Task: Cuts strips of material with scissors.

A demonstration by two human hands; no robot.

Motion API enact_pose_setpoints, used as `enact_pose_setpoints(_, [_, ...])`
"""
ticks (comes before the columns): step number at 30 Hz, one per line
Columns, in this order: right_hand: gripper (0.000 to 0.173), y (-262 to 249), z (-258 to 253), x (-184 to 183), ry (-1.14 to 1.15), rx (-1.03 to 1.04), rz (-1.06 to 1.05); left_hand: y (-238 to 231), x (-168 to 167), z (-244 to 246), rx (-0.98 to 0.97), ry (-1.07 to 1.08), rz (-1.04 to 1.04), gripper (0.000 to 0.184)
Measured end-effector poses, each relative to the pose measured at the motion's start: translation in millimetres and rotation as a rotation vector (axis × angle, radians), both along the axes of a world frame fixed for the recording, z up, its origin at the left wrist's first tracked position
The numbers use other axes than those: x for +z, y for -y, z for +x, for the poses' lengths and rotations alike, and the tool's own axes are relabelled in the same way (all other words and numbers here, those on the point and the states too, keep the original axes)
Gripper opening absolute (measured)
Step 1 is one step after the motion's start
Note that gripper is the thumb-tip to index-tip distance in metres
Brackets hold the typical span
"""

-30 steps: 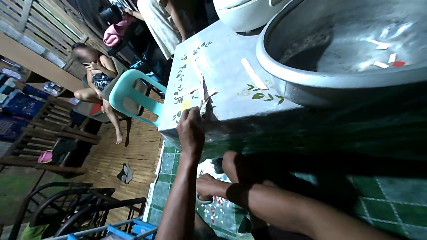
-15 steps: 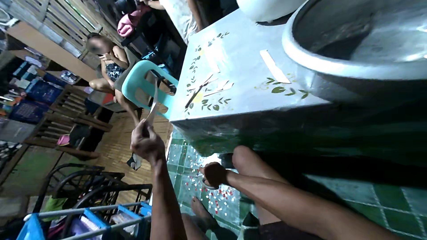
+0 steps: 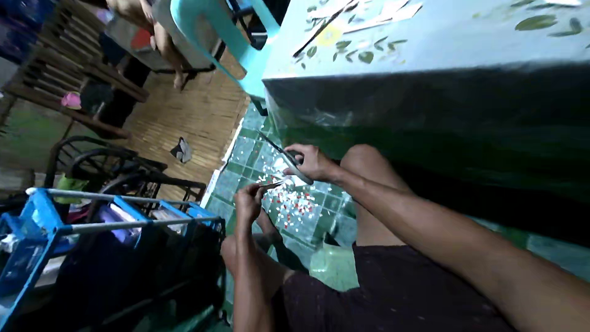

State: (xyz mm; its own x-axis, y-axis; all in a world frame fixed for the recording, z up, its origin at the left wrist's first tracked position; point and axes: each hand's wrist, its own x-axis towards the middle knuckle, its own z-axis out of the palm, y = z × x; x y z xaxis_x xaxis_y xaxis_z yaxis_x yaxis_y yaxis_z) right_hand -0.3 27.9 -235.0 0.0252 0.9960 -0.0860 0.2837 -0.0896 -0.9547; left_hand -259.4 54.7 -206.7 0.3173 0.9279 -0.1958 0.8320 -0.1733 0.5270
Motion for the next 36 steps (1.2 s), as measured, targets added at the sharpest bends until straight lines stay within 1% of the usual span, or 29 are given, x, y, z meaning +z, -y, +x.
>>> enact_pose_setpoints(3, [0.065,-0.5,-9.6,-6.6,0.007,0.119,0.018,18.7,-36.0,-4.3,-0.002,0.312,-0.186,0.016])
enact_pose_setpoints(4, [0.063,-1.0,-13.5,-7.1,0.033,0.173,0.025,23.0,-42.3,-4.1,-0.01,0.356,-0.227,0.017])
enact_pose_setpoints(7, [0.059,-3.3,-25.8,-8.5,0.085,0.33,0.026,30.4,-44.6,-0.3,-0.054,0.425,-0.307,0.015])
enact_pose_setpoints(9, [0.056,-7.4,-33.0,-8.1,0.079,0.429,-0.02,29.8,-43.9,-0.8,-0.023,0.442,-0.314,0.014])
enact_pose_setpoints(11, [0.053,-12.0,-40.2,-9.8,0.142,0.455,-0.06,27.5,-47.3,-6.1,0.039,0.466,-0.302,0.014])
enact_pose_setpoints(14, [0.05,-15.5,-47.6,-13.2,0.185,0.412,-0.085,26.2,-49.2,-13.6,0.115,0.636,-0.309,0.014])
enact_pose_setpoints(17, [0.051,-16.3,-53.9,-8.8,0.057,0.345,-0.052,21.2,-46.8,-15.7,0.184,0.798,-0.324,0.017])
enact_pose_setpoints(19, [0.051,-17.5,-57.2,-6.2,-0.011,0.291,-0.035,18.2,-47.3,-14.5,0.242,0.947,-0.345,0.019])
enact_pose_setpoints(21, [0.054,-19.5,-60.8,-5.6,-0.005,0.23,-0.03,16.5,-46.4,-10.2,0.321,1.068,-0.364,0.016])
enact_pose_setpoints(22, [0.055,-20.4,-62.3,-5.3,0.016,0.2,-0.027,15.1,-46.8,-7.5,0.356,1.095,-0.364,0.014])
enact_pose_setpoints(25, [0.058,-23.6,-66.2,-5.4,0.093,0.124,-0.01,9.5,-47.9,-1.4,0.405,1.087,-0.36,0.012])
enact_pose_setpoints(28, [0.063,-26.0,-69.1,-5.4,0.099,0.066,0.042,4.1,-46.2,1.0,0.405,1.054,-0.356,0.012])
enact_pose_setpoints(31, [0.064,-30.5,-69.9,-6.4,0.05,0.04,0.077,-0.6,-44.0,1.9,0.37,1.032,-0.35,0.013])
enact_pose_setpoints(34, [0.06,-32.1,-69.2,-1.4,-0.028,0.047,0.015,-4.5,-44.7,3.6,0.355,1.055,-0.347,0.014])
enact_pose_setpoints(36, [0.061,-34.2,-67.7,0.2,-0.107,0.058,-0.034,-6.7,-45.1,5.8,0.353,1.094,-0.343,0.02])
